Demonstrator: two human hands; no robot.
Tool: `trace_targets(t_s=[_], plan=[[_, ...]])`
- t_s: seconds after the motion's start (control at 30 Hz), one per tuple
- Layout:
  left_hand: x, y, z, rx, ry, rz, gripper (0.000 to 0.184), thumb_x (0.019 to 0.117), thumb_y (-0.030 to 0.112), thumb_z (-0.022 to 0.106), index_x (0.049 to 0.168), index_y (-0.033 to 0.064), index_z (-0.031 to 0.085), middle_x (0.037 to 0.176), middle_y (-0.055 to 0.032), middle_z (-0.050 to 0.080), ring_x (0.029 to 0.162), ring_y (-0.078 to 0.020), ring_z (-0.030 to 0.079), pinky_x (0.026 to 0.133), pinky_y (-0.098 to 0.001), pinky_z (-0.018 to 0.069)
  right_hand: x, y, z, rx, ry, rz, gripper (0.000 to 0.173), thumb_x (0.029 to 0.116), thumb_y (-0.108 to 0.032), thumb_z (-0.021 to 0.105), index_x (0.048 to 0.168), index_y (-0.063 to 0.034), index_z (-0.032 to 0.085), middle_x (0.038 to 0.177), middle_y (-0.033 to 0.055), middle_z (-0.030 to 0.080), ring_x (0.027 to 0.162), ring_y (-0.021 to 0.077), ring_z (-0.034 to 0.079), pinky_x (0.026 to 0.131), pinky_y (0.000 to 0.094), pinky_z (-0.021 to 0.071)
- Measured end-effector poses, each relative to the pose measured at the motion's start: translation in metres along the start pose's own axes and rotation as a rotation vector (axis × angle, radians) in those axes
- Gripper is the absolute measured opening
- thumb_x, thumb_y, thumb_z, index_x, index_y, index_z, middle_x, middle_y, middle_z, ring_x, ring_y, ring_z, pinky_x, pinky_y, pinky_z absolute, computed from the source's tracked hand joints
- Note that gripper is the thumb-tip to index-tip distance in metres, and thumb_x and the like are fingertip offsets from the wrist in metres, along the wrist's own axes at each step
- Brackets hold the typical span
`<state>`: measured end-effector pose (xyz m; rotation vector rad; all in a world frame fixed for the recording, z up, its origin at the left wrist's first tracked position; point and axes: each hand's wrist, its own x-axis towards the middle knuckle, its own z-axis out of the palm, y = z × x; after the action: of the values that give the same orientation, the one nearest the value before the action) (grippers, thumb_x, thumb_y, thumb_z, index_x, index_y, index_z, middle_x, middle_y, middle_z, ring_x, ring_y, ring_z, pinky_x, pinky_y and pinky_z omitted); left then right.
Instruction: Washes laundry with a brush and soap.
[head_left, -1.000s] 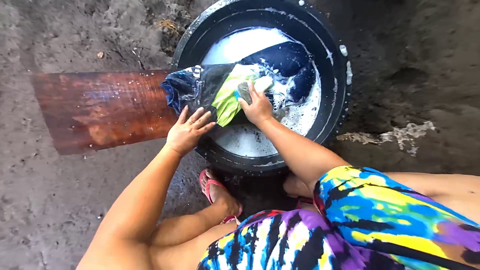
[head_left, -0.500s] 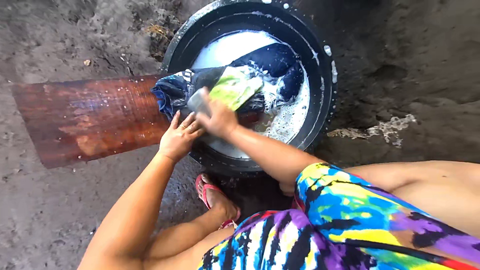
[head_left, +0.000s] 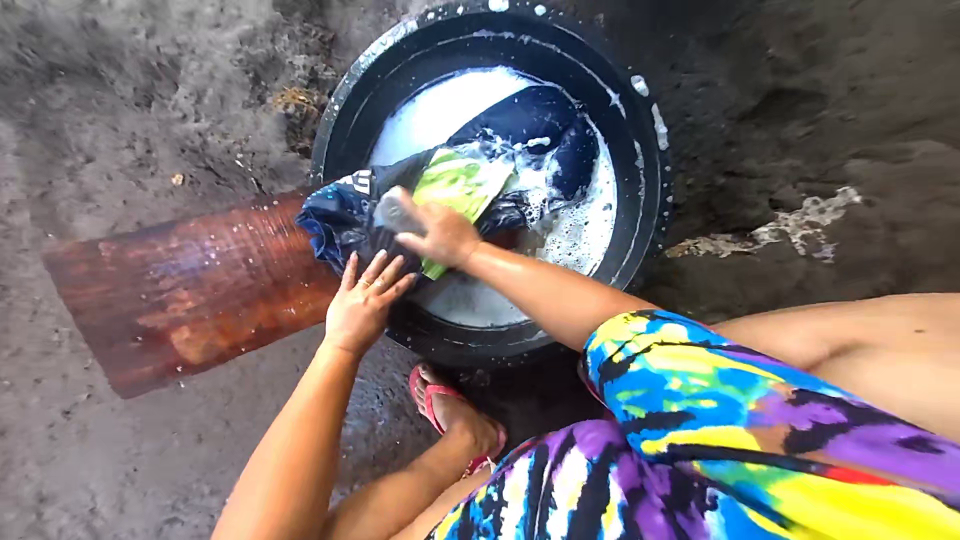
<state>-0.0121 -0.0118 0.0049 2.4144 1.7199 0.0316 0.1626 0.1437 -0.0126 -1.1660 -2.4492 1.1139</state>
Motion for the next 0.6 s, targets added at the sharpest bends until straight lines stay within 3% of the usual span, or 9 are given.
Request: trace_targets(t_s=[0.1, 0.17, 0.23, 0.33, 0.37, 0.43, 0.53, 0.6], plan=[[-0.001, 0.003, 0.003, 0.001, -0.016, -0.013, 0.063, 0.0871, -0.012, 0.063, 0.140, 0.0236, 0.066, 0.155, -0.0056, 0.053, 0.151, -0.0320, 0.040, 0.122, -0.0696, 0.0194, 0.019, 0.093, -0.041, -0.008, 0.187, 0.377, 0.069, 0.1023, -0.046, 0.056, 0.163, -0.0210, 0.033, 0.139, 0.0252, 0.059, 0.124, 0.0433, 0.061, 0.100, 0.0622, 0.0502], [-0.003, 0.000, 0.003, 0.026, 0.000, 0.000, 0.064, 0.0875, -0.012, 0.061, 0.140, 0.0242, 0.066, 0.156, -0.0044, 0.052, 0.151, -0.0313, 0.039, 0.122, -0.0690, 0.0194, 0.029, 0.106, -0.045, 0.052, 0.289, 0.529, 0.074, 0.1004, -0.047, 0.058, 0.164, -0.0212, 0.031, 0.140, 0.0247, 0.059, 0.123, 0.0441, 0.061, 0.100, 0.0635, 0.0501], [-0.004, -0.005, 0.004, 0.048, 0.015, 0.008, 0.063, 0.0889, -0.010, 0.060, 0.140, 0.0267, 0.066, 0.157, -0.0019, 0.052, 0.152, -0.0291, 0.038, 0.123, -0.0676, 0.0203, 0.033, 0.056, -0.015, 0.082, 0.349, 0.382, 0.075, 0.0965, -0.041, 0.066, 0.161, -0.0153, 0.038, 0.133, 0.0226, 0.065, 0.119, 0.0390, 0.065, 0.099, 0.0578, 0.0539], [-0.003, 0.001, 0.007, 0.023, 0.034, 0.008, 0.055, 0.0910, -0.010, 0.057, 0.133, 0.0219, 0.070, 0.149, -0.0071, 0.059, 0.148, -0.0325, 0.044, 0.121, -0.0701, 0.0223, 0.002, -0.020, 0.012, 0.092, 0.094, 0.126, 0.077, 0.0956, -0.045, 0.068, 0.162, -0.0220, 0.036, 0.131, 0.0177, 0.066, 0.113, 0.0348, 0.067, 0.091, 0.0560, 0.0567], [-0.002, 0.001, 0.004, 0.020, 0.032, 0.010, 0.054, 0.0910, -0.010, 0.057, 0.133, 0.0208, 0.071, 0.148, -0.0089, 0.060, 0.146, -0.0342, 0.046, 0.120, -0.0715, 0.0228, -0.006, -0.018, 0.008, 0.092, 0.042, 0.090, 0.075, 0.0966, -0.045, 0.068, 0.161, -0.0243, 0.037, 0.133, 0.0175, 0.065, 0.114, 0.0347, 0.067, 0.091, 0.0560, 0.0558], [0.002, 0.002, 0.000, 0.022, 0.031, -0.007, 0.057, 0.0898, -0.012, 0.057, 0.134, 0.0212, 0.071, 0.148, -0.0105, 0.060, 0.144, -0.0369, 0.048, 0.118, -0.0726, 0.0243, -0.011, 0.027, -0.013, 0.075, 0.127, 0.142, 0.067, 0.0985, -0.041, 0.066, 0.159, -0.0232, 0.043, 0.132, 0.0194, 0.066, 0.116, 0.0362, 0.067, 0.094, 0.0571, 0.0553], [-0.006, 0.002, 0.005, 0.040, 0.032, -0.017, 0.060, 0.0901, -0.011, 0.056, 0.137, 0.0245, 0.069, 0.151, -0.0065, 0.058, 0.147, -0.0334, 0.045, 0.120, -0.0710, 0.0223, -0.008, 0.104, -0.037, 0.079, 0.224, 0.494, 0.068, 0.1016, -0.046, 0.058, 0.162, -0.0245, 0.035, 0.139, 0.0223, 0.061, 0.121, 0.0411, 0.063, 0.099, 0.0613, 0.0519], [-0.002, -0.002, 0.008, 0.063, 0.050, 0.007, 0.060, 0.0900, -0.010, 0.056, 0.137, 0.0255, 0.068, 0.152, -0.0053, 0.057, 0.148, -0.0327, 0.044, 0.120, -0.0698, 0.0235, 0.001, 0.088, -0.031, 0.097, 0.262, 0.522, 0.073, 0.0991, -0.046, 0.061, 0.163, -0.0230, 0.034, 0.137, 0.0231, 0.061, 0.119, 0.0412, 0.064, 0.097, 0.0605, 0.0531]])
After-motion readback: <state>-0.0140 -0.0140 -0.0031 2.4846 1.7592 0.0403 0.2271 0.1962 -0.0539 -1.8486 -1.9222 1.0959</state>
